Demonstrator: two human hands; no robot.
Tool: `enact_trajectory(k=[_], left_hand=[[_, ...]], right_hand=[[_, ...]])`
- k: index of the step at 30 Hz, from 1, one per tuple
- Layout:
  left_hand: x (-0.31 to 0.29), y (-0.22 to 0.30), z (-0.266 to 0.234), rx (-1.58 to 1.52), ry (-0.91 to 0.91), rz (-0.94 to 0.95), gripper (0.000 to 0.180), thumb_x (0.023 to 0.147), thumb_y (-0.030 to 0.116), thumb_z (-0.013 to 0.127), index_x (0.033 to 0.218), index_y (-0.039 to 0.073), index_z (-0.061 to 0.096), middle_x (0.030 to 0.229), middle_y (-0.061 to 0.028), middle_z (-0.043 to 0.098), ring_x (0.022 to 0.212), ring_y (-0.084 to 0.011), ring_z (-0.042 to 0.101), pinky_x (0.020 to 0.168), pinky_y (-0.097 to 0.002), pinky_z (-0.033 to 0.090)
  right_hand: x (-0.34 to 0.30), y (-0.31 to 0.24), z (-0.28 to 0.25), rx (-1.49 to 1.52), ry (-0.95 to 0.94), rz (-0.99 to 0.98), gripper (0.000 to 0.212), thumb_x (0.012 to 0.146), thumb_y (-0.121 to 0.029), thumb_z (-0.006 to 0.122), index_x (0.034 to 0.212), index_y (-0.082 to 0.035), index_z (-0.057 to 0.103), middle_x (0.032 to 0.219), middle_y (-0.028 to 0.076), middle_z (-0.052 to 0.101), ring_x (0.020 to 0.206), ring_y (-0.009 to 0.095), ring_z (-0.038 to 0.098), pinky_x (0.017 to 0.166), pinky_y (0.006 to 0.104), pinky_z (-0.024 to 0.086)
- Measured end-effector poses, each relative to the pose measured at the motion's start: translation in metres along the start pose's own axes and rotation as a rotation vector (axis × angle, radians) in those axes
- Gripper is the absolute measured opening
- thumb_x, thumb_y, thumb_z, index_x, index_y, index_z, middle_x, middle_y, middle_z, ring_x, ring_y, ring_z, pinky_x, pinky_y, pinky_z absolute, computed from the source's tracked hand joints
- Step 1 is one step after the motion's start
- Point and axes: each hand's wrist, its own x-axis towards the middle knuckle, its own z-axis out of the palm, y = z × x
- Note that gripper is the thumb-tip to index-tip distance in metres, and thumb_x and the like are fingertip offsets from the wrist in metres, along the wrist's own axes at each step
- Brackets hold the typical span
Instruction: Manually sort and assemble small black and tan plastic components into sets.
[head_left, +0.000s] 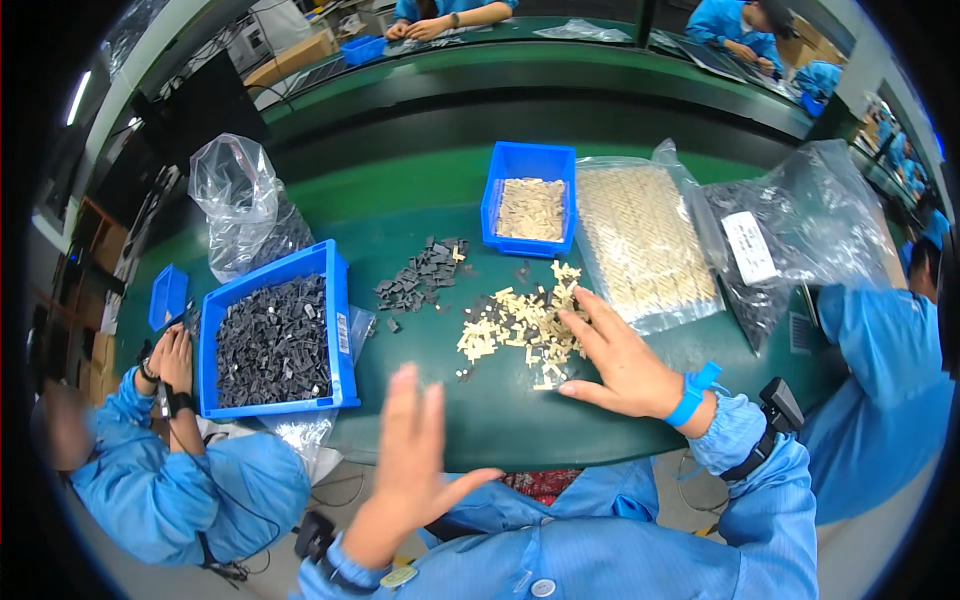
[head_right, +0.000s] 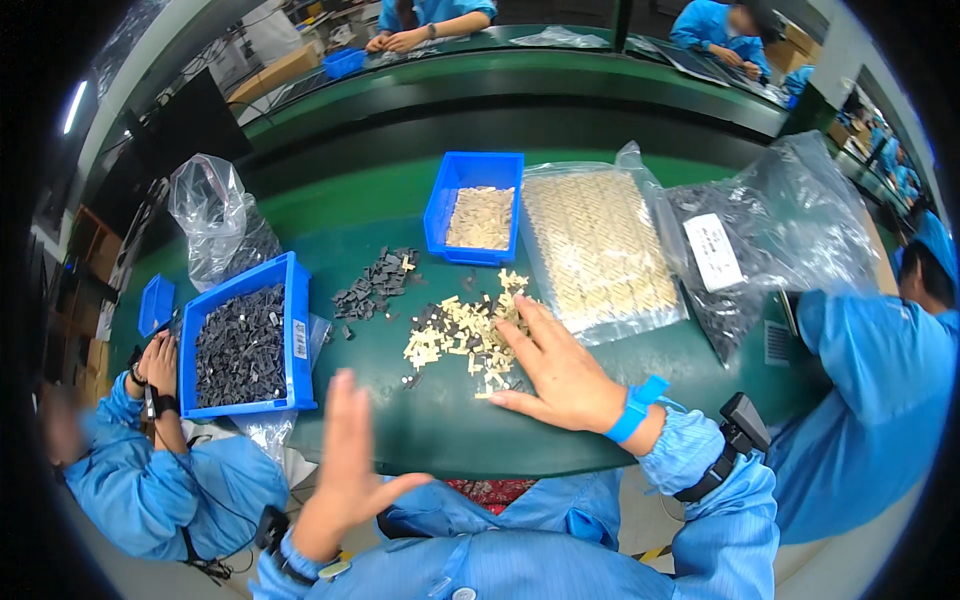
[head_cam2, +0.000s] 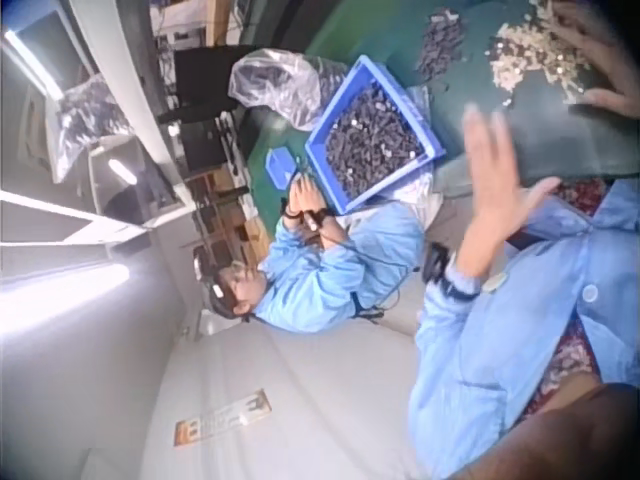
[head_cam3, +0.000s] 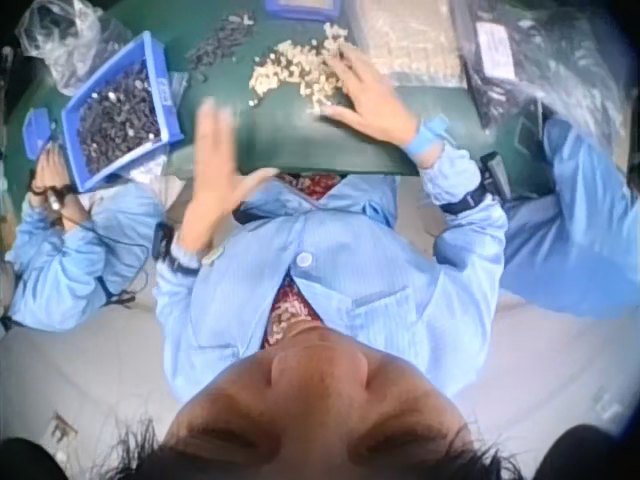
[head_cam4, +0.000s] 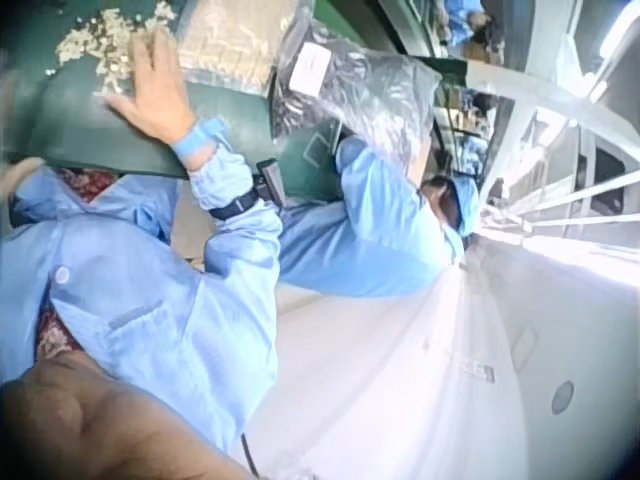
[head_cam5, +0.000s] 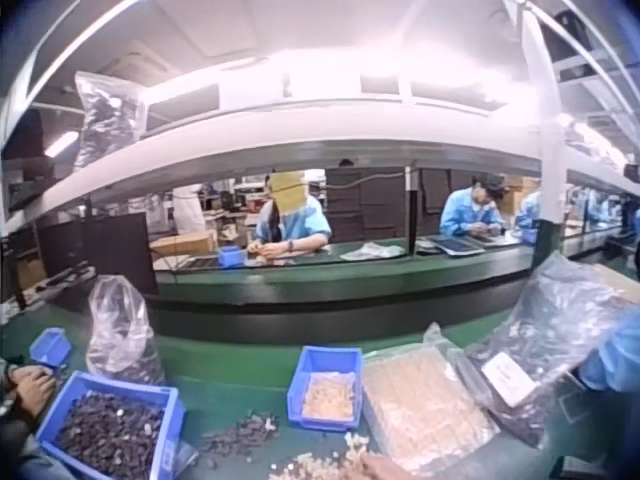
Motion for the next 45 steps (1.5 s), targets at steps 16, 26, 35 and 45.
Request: enact_trajectory(k=[16,26,35,45], left_hand=[[0.112,-0.007,0.089,-0.128,-0.035,-0.026,0.095,0.070,0.035,0.067,0.136,-0.004,0.012,0.141,-0.0298,0.009,0.132,-0.0437,0.010,0.104,-0.0530,0.014],[0.094,-0.044,0.051,-0.509,0.141,-0.082,0.056,0.080,0.007,0.054,0.131,-0.001,0.032,0.140,-0.0244,0.021,0.130,-0.0406,0.020,0.104,-0.0454,0.022],[0.103,-0.056,0.049,0.262,0.130,-0.190,0.056,0.077,0.030,0.061,0.126,0.007,0.045,0.138,-0.0148,0.031,0.130,-0.0328,0.024,0.098,-0.0623,0.015],[0.098,-0.063,0.045,0.257,0.068,-0.311,0.067,0.077,0.041,0.060,0.130,0.006,0.039,0.137,-0.0195,0.031,0.129,-0.0336,0.026,0.098,-0.0623,0.015]], right_hand=[[0.055,0.016,0.025,0.260,0.007,-0.055,0.070,0.079,-0.042,0.058,0.126,0.006,0.037,0.131,0.030,0.032,0.125,0.043,0.027,0.102,0.0482,0.025],[0.076,0.021,0.023,0.165,-0.132,-0.190,0.045,0.082,-0.028,0.057,0.112,0.005,0.050,0.123,0.023,0.043,0.118,0.038,0.040,0.098,0.0447,0.033],[0.153,0.005,0.057,-0.152,0.044,-0.297,0.040,0.080,-0.015,0.057,0.109,0.011,0.049,0.121,0.025,0.045,0.115,0.037,0.043,0.096,0.0407,0.037],[0.136,0.001,0.049,-0.155,-0.096,-0.286,0.041,0.080,-0.015,0.058,0.112,0.010,0.049,0.124,0.024,0.043,0.118,0.034,0.041,0.096,0.0430,0.037]])
